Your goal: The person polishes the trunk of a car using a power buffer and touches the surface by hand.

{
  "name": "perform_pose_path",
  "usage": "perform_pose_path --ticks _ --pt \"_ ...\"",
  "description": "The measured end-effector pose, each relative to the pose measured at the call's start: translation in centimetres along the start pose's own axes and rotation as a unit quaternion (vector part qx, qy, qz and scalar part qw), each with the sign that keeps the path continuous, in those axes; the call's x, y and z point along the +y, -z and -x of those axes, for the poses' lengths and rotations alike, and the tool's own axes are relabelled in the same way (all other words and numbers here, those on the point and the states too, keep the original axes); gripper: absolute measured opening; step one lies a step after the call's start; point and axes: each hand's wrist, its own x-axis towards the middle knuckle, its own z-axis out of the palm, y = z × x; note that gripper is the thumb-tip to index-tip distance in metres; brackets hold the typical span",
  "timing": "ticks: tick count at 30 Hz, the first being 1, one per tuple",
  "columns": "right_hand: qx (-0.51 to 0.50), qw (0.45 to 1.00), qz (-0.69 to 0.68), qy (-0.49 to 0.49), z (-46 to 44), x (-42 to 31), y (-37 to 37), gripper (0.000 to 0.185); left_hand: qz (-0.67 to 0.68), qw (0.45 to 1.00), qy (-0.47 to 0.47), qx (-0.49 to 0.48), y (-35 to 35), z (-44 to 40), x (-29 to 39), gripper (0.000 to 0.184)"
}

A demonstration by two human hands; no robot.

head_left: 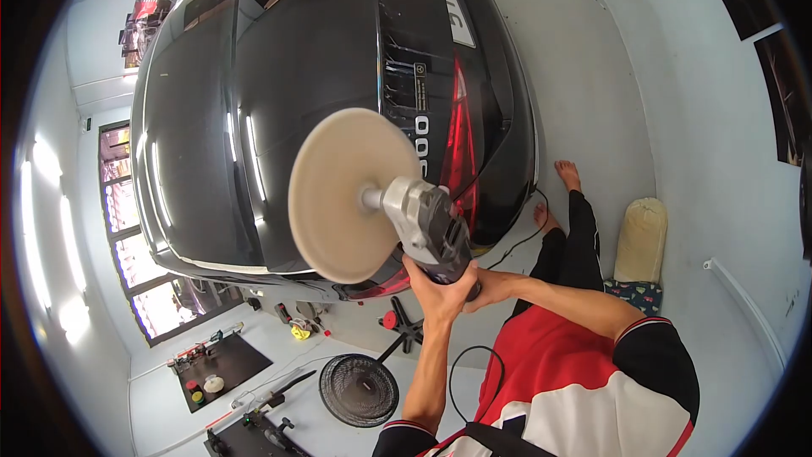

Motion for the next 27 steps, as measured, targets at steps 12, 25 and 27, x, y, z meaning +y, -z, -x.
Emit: perform_pose_path --ticks 12,25,27 --pt "-0.064 0.996 -0.046 -0.029 1.2 -0.5 0.3 0.040 -0.030 0.999 0.014 -0.025 -0.2 1.5 -1.2 0.099" --pt "-0.123 0.989 -0.064 -0.053 2.2 -2.3 2.0 0.035 0.017 0.997 0.069 -0.007 -1.8 1.3 1.3 0.097" --pt "-0.120 0.990 -0.067 -0.036 1.9 -1.8 2.6 0.039 -0.018 0.998 0.064 -0.009 -2.2 0.9 2.6 0.098"
